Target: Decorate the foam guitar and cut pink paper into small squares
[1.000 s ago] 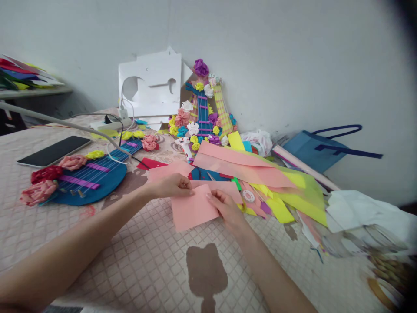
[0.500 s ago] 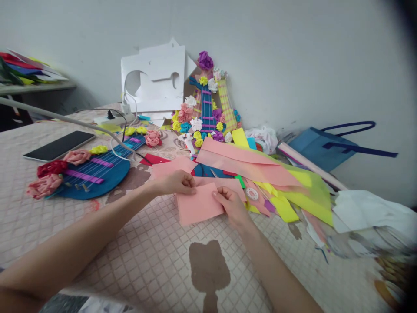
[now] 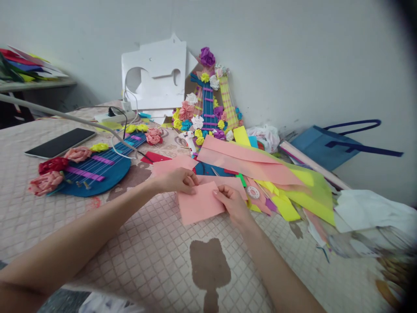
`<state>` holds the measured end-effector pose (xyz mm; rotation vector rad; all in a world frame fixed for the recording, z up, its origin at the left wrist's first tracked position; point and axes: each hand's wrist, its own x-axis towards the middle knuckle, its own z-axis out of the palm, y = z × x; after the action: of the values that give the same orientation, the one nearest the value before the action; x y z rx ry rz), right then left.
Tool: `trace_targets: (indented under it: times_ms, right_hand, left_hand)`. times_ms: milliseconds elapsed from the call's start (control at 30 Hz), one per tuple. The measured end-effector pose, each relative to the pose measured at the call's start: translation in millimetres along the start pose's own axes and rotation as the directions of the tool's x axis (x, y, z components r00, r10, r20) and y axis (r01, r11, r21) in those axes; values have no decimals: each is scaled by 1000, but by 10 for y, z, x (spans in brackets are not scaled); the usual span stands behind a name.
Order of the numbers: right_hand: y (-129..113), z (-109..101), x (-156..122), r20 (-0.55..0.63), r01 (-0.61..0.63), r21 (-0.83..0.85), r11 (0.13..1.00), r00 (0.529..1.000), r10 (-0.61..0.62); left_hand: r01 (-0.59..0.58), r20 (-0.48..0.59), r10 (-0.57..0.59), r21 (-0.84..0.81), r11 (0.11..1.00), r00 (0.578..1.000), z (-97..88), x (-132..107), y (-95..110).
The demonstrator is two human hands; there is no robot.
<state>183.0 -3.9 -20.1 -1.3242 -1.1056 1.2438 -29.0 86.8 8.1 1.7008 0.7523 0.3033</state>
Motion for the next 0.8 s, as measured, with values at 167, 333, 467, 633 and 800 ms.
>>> trace_targets:
  times_ms: [167, 333, 467, 633, 800]
  right_hand:
    - [-87, 22, -37, 45, -23, 15, 1000, 999, 22]
    - [-167, 43, -101, 150, -84, 70, 994, 986, 72]
    - [-124, 30, -103, 147, -79, 24, 997, 986, 75]
    - [-43, 3, -66, 139, 8, -91, 996, 990, 4]
    - [-6, -5, -54, 122, 54, -198, 979, 992, -30]
  left_hand:
    - [19, 34, -17, -34, 999, 999, -7, -29, 54]
    - [34, 179, -18, -86, 996, 984, 5, -37, 72]
    - [37, 205, -35, -7, 999, 978, 33, -37, 54]
    - [38, 125, -55, 135, 990, 991, 68, -28, 20]
    - [34, 124, -57, 175, 984, 991, 90, -14, -10]
